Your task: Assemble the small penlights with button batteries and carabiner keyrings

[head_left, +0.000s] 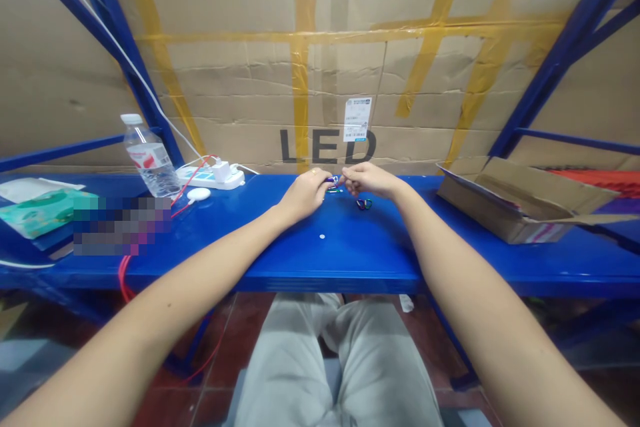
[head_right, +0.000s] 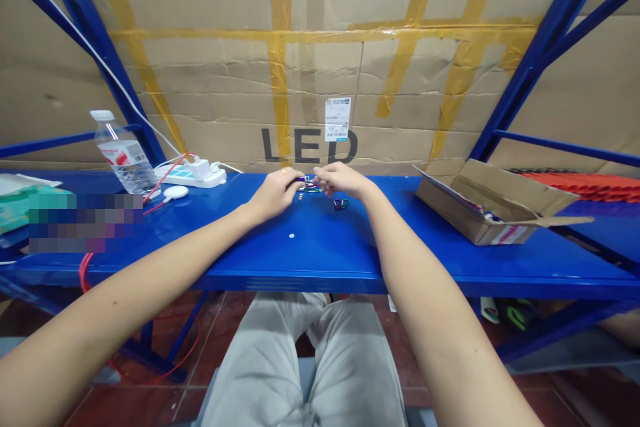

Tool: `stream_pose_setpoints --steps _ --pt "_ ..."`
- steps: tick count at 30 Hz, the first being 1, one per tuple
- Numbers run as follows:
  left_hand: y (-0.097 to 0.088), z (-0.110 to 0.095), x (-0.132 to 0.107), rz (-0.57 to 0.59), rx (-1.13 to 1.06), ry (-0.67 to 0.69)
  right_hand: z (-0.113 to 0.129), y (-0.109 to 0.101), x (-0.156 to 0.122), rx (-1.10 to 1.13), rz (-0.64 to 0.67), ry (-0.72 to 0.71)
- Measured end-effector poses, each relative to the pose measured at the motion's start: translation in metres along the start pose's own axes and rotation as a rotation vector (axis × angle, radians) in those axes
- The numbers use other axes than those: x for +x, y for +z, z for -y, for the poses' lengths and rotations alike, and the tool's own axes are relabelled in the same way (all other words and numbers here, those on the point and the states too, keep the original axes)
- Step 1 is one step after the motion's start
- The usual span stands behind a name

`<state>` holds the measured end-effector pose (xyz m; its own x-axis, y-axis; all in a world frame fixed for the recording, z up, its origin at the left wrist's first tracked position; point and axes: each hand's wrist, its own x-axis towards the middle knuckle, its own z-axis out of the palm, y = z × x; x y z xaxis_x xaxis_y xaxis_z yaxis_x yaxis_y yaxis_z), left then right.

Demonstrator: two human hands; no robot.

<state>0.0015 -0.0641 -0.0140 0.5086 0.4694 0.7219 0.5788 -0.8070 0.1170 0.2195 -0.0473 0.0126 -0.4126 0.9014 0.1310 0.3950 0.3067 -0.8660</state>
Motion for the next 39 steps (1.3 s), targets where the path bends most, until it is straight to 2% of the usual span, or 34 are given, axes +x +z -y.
stream_pose_setpoints --steps 2,3,4,7,11,19,23,26,29,33,36,39 --pt "-0.003 0.001 0.000 -0.010 -0.027 -0.073 -0.004 -0.008 0.002 -0.306 -0.181 0.032" --pt "-0.004 0.002 0.000 -0.009 -0.034 -0.105 -0.006 -0.011 0.002 -0.458 -0.196 0.061" --pt "-0.004 0.004 0.000 -0.005 -0.037 -0.134 -0.007 -0.014 0.002 -0.583 -0.185 0.105" --pt "-0.005 0.010 0.000 0.013 -0.026 -0.206 -0.009 -0.015 0.003 -0.811 -0.035 0.243" --pt "-0.005 0.013 0.002 0.021 -0.020 -0.239 -0.009 -0.009 0.004 -0.835 0.074 0.308" --pt "-0.007 0.007 0.003 0.029 -0.033 -0.245 -0.002 -0.003 0.003 -0.891 0.064 0.396" --pt "-0.006 0.008 0.003 0.024 -0.034 -0.239 0.003 0.003 0.001 -0.934 0.087 0.387" --pt "-0.006 0.009 0.003 0.024 -0.036 -0.235 0.004 0.010 0.001 -0.908 0.093 0.331" --pt "-0.006 0.010 0.003 0.028 -0.022 -0.239 0.004 0.016 0.003 -0.813 0.045 0.203" --pt "-0.006 0.012 0.001 0.040 -0.019 -0.237 0.003 0.020 0.004 -0.535 0.011 0.030" --pt "-0.005 0.013 0.001 0.053 -0.037 -0.230 0.003 0.022 0.004 -0.253 0.068 0.028" --pt "-0.005 0.015 0.001 0.096 -0.044 -0.221 0.002 0.025 0.004 -0.217 0.105 0.013"
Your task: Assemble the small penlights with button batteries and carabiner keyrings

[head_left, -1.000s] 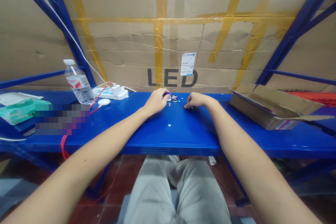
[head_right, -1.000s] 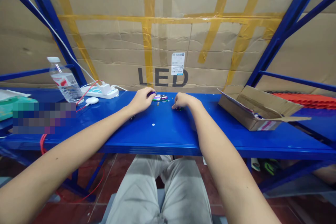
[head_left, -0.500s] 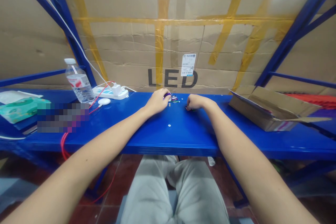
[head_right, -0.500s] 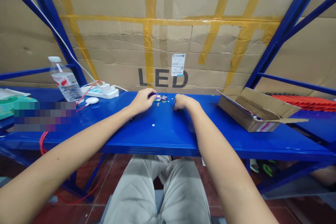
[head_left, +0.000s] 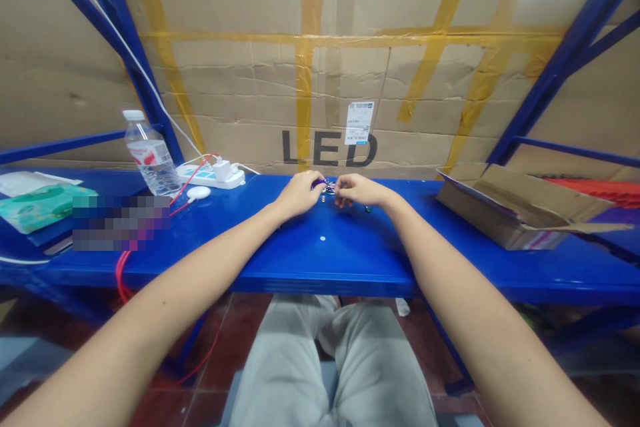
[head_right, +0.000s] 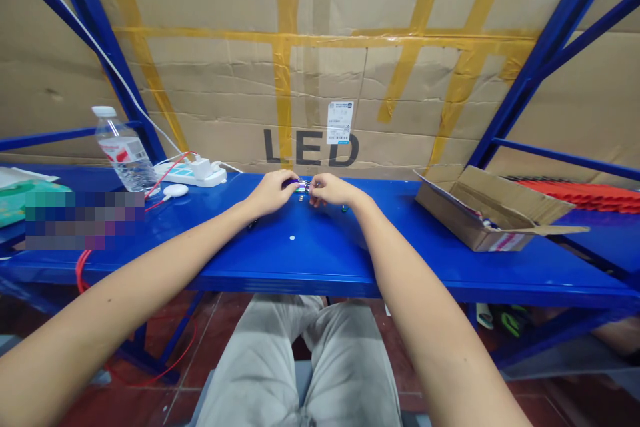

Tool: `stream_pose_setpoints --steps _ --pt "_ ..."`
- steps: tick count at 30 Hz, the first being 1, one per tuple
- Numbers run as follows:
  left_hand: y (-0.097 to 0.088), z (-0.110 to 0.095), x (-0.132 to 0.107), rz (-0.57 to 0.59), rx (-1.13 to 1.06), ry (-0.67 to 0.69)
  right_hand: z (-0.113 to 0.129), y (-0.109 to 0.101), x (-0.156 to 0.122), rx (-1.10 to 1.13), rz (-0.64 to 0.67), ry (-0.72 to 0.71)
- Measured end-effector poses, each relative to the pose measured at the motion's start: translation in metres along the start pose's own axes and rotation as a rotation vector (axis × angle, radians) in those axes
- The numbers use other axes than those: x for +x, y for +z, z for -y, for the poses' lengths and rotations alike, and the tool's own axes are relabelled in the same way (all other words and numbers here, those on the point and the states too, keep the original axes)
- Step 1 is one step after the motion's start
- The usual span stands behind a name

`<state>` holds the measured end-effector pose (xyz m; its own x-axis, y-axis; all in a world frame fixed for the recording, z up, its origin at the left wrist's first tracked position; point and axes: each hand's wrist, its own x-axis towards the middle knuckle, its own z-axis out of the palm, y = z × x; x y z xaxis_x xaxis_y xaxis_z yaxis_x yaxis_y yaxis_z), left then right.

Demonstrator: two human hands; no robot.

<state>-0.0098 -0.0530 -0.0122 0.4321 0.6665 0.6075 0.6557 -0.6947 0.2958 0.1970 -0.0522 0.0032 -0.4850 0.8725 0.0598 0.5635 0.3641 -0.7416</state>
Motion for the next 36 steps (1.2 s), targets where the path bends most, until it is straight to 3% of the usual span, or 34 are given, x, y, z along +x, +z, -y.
stream_pose_setpoints --steps 7,13,23,29,36 --pt "-0.014 0.009 0.001 0.174 0.037 0.048 0.006 0.016 0.000 -0.238 0.043 -0.055" --pt "-0.026 0.017 0.000 0.294 0.057 0.100 0.014 0.038 -0.002 -0.544 -0.067 -0.212" --pt "-0.030 0.021 0.001 0.264 0.073 0.013 -0.008 0.046 -0.009 -0.377 -0.201 -0.289" --pt "-0.028 0.025 0.000 0.380 0.106 0.040 -0.012 0.051 -0.007 -0.353 -0.262 -0.262" --pt "-0.022 0.029 0.000 0.492 0.023 0.014 -0.008 0.050 -0.009 -0.469 -0.210 -0.267"
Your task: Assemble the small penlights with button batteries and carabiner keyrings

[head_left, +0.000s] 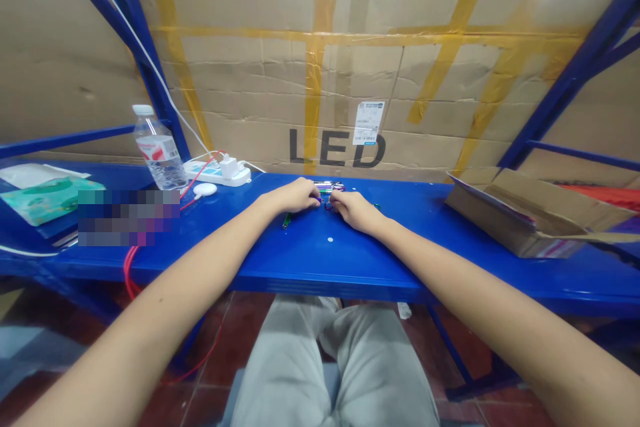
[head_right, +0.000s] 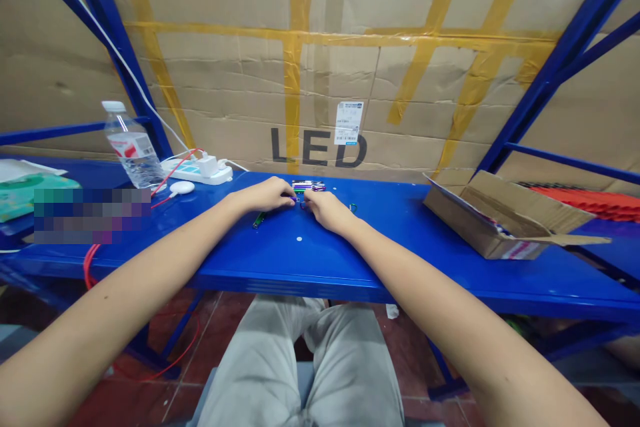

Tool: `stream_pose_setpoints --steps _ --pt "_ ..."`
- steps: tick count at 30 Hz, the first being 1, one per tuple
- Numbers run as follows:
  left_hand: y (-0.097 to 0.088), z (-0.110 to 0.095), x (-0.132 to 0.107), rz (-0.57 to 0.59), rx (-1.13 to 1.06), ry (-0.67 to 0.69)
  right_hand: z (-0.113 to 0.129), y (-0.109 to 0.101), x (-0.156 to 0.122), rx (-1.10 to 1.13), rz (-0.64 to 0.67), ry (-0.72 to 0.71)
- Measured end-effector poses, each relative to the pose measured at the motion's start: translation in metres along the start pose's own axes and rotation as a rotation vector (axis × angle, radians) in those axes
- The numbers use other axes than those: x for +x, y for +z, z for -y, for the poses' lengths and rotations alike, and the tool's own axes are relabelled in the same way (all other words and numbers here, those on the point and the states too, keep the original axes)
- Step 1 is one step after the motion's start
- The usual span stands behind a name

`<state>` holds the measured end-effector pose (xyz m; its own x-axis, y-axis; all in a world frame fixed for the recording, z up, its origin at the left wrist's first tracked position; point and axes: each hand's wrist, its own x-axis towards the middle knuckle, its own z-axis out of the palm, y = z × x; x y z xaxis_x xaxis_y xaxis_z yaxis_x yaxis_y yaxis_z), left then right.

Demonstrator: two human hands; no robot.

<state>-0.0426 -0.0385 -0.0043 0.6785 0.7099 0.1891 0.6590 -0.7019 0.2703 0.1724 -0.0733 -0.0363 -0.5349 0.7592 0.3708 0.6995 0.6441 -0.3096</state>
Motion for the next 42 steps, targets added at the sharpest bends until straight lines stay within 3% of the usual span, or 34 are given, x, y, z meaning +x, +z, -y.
stream_pose_setpoints --steps 12,18,28,34,42 --pt "0.004 -0.004 0.002 0.009 -0.028 0.046 -0.002 0.003 0.002 0.021 0.024 -0.106" --pt "0.004 -0.011 0.000 -0.101 -0.036 0.092 0.002 0.000 0.002 0.078 0.027 -0.122" --pt "0.011 -0.002 0.008 -0.126 0.015 0.113 -0.009 0.006 0.004 0.022 0.016 -0.084" --pt "0.008 0.000 0.007 -0.134 -0.029 0.076 -0.012 0.007 0.003 -0.010 -0.044 -0.050" --pt "0.007 0.000 0.007 -0.288 -0.257 0.016 -0.014 0.000 0.002 0.050 -0.192 0.031"
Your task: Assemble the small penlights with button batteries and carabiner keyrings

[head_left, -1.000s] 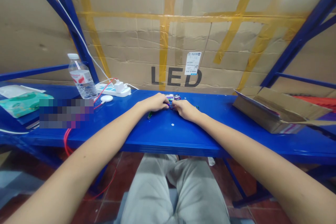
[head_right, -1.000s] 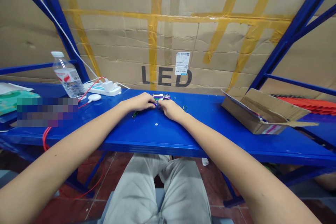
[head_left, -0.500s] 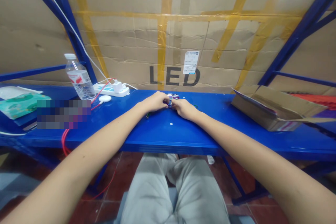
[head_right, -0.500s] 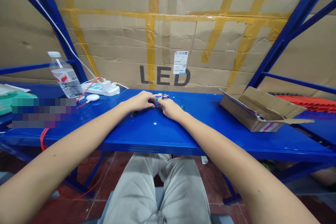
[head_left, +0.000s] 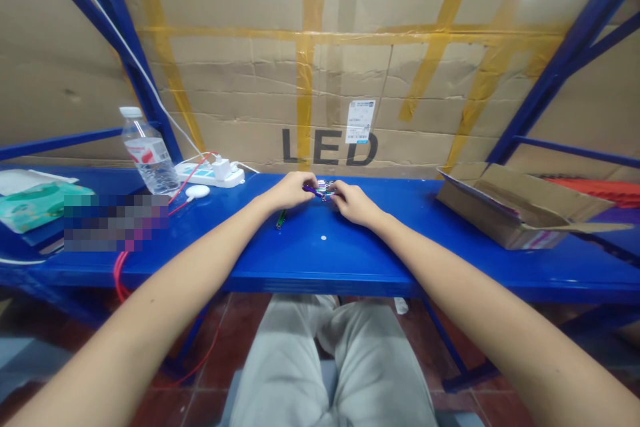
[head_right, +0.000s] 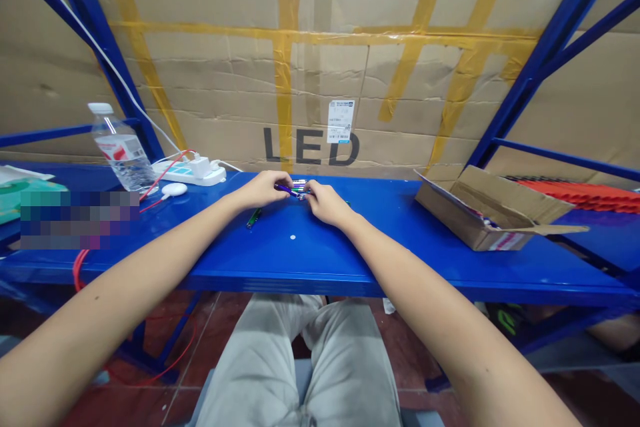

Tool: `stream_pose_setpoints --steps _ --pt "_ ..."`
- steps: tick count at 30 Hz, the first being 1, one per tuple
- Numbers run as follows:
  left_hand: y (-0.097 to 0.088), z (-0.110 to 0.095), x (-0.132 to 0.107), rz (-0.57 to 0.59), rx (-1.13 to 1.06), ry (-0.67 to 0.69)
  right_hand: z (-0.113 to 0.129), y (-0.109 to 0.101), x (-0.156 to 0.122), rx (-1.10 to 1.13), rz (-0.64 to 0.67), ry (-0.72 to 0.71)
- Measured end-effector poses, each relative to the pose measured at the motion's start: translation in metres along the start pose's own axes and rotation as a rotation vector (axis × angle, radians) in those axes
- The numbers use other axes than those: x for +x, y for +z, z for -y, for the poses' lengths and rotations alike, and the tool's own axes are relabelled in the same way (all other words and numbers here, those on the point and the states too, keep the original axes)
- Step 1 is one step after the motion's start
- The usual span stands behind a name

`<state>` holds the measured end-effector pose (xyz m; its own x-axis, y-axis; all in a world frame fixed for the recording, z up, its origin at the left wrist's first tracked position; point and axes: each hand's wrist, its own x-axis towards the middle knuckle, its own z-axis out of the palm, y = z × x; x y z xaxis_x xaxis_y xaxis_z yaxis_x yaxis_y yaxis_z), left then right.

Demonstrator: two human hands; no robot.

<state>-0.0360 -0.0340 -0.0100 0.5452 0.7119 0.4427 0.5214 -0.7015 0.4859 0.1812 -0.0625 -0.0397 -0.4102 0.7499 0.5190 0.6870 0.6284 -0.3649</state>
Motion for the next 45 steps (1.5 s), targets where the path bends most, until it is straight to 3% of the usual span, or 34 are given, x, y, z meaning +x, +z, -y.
stream_pose_setpoints --steps 8,14,18,22,25,28,33,40,45 --pt "0.001 -0.014 -0.001 -0.167 -0.228 0.162 0.004 -0.009 0.002 0.251 -0.043 0.099" --pt "0.003 -0.027 -0.002 -0.169 -0.113 0.260 0.011 -0.012 0.006 0.669 0.022 0.103" --pt "0.003 -0.030 -0.003 -0.153 -0.016 0.283 0.013 -0.007 0.006 0.811 0.093 0.168" --pt "0.001 -0.027 -0.003 -0.196 -0.021 0.232 0.009 -0.003 0.007 0.844 0.042 0.232" --pt "-0.001 -0.023 -0.003 -0.147 -0.034 0.126 0.008 -0.003 0.008 0.830 0.030 0.257" --pt "0.001 -0.022 -0.003 -0.098 -0.058 0.112 0.011 -0.003 0.007 0.809 0.055 0.249" --pt "0.002 -0.025 -0.002 -0.139 -0.160 0.078 0.018 -0.006 0.005 0.737 0.119 0.209" --pt "-0.001 -0.023 0.000 -0.022 -0.303 0.071 0.023 -0.016 -0.001 0.786 0.265 0.252" --pt "0.002 -0.024 0.001 0.025 -0.320 0.077 0.021 -0.016 -0.002 0.779 0.289 0.246"
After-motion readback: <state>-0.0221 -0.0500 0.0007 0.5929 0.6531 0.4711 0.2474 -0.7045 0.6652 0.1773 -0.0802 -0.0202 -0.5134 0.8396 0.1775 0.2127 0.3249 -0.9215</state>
